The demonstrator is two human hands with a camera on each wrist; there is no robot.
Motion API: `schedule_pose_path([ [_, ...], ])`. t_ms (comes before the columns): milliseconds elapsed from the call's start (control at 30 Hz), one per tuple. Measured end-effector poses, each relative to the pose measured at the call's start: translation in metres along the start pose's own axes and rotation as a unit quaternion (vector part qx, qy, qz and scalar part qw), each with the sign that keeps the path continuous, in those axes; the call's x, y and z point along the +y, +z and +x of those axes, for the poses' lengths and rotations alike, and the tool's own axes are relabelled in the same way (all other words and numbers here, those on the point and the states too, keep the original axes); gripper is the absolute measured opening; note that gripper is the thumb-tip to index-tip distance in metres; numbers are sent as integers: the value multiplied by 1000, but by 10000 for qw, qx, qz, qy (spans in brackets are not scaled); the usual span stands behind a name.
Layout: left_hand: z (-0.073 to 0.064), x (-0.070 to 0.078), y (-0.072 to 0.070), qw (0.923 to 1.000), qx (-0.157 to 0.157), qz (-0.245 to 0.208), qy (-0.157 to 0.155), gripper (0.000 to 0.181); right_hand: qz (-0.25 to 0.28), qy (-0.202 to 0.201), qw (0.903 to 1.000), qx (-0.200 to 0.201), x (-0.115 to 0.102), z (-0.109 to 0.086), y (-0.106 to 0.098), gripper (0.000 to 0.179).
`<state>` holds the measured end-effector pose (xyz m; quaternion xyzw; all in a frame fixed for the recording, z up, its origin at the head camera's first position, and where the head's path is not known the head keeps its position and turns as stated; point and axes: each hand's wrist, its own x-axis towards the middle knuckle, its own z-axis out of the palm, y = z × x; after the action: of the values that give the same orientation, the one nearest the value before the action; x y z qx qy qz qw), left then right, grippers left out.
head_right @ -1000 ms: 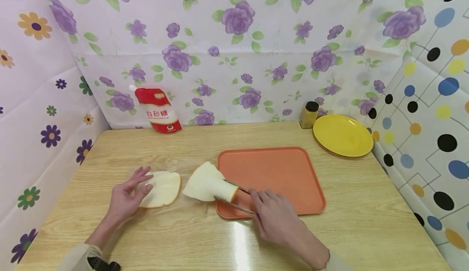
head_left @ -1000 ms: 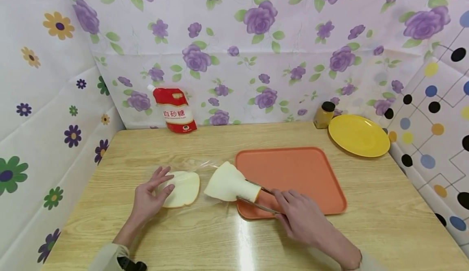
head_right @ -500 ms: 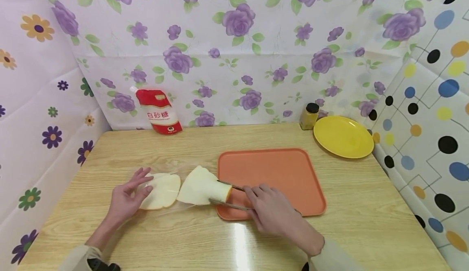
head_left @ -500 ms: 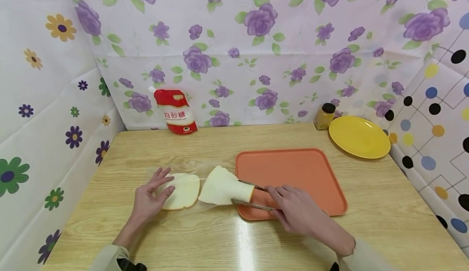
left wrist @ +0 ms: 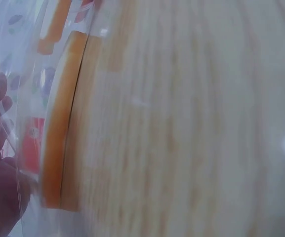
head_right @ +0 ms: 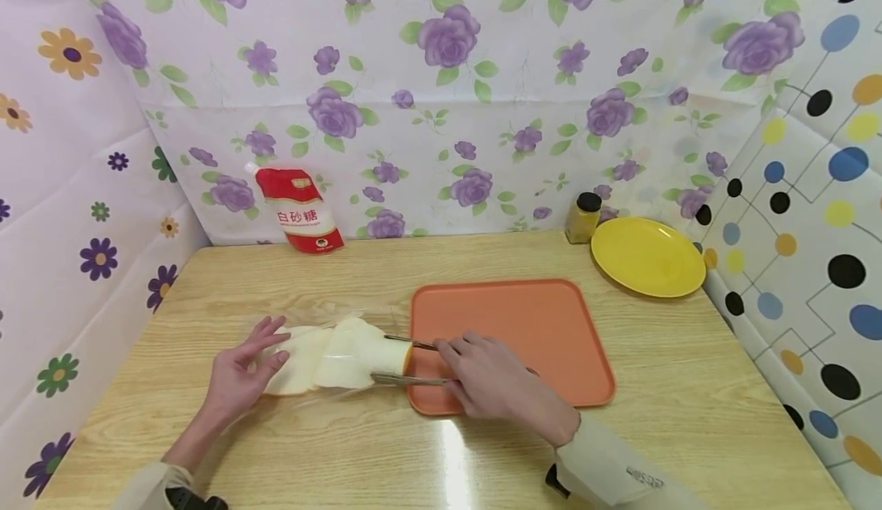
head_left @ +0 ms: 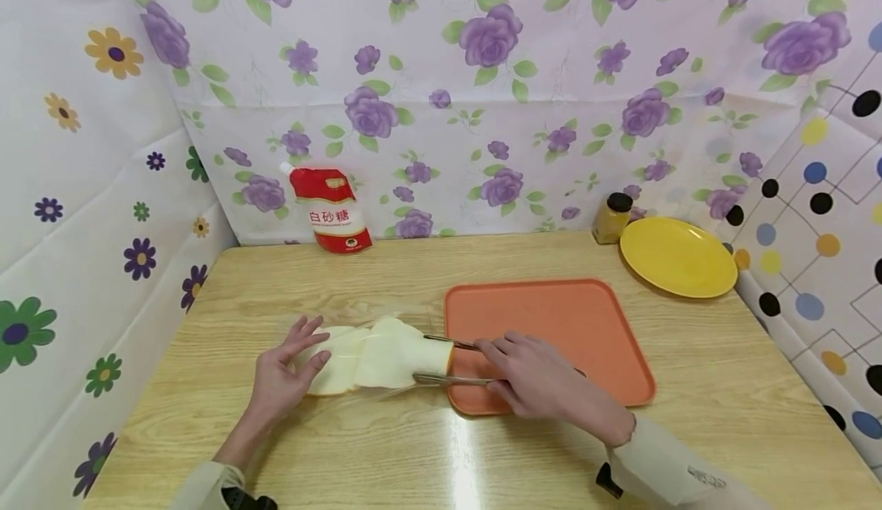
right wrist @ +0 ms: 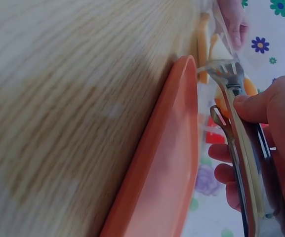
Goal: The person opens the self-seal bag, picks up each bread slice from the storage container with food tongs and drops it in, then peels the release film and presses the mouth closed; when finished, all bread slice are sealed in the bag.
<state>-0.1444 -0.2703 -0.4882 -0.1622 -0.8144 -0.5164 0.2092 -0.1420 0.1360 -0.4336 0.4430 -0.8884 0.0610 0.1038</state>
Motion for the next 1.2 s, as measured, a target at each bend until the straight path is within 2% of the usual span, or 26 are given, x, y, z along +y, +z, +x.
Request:
schedule_pose_path([
  [167, 0, 0, 0, 10000, -15, 11, 38, 30, 63, -39, 9998, -181, -1, 10, 2, 53],
  [533, 0, -2, 1, 9999, 6, 97, 53, 31, 204, -184, 9993, -267, -4, 33, 6, 50],
  [800, 1, 5, 1, 10000, 21, 57, 36, 29, 184, -364, 9988, -273, -9, 51, 11, 53],
  [900, 2, 11, 1, 9999, 44, 70, 73, 29, 237, -337, 9986, -341, -12, 57, 11, 55],
  [1133, 7, 42, 3, 9997, 97, 50, 219, 26, 214, -332, 9983, -417, -17, 69, 14, 56],
  [1200, 7, 47, 4, 9997, 94, 24, 224, 26, 185, -357, 9982, -439, -18, 72, 16, 56],
])
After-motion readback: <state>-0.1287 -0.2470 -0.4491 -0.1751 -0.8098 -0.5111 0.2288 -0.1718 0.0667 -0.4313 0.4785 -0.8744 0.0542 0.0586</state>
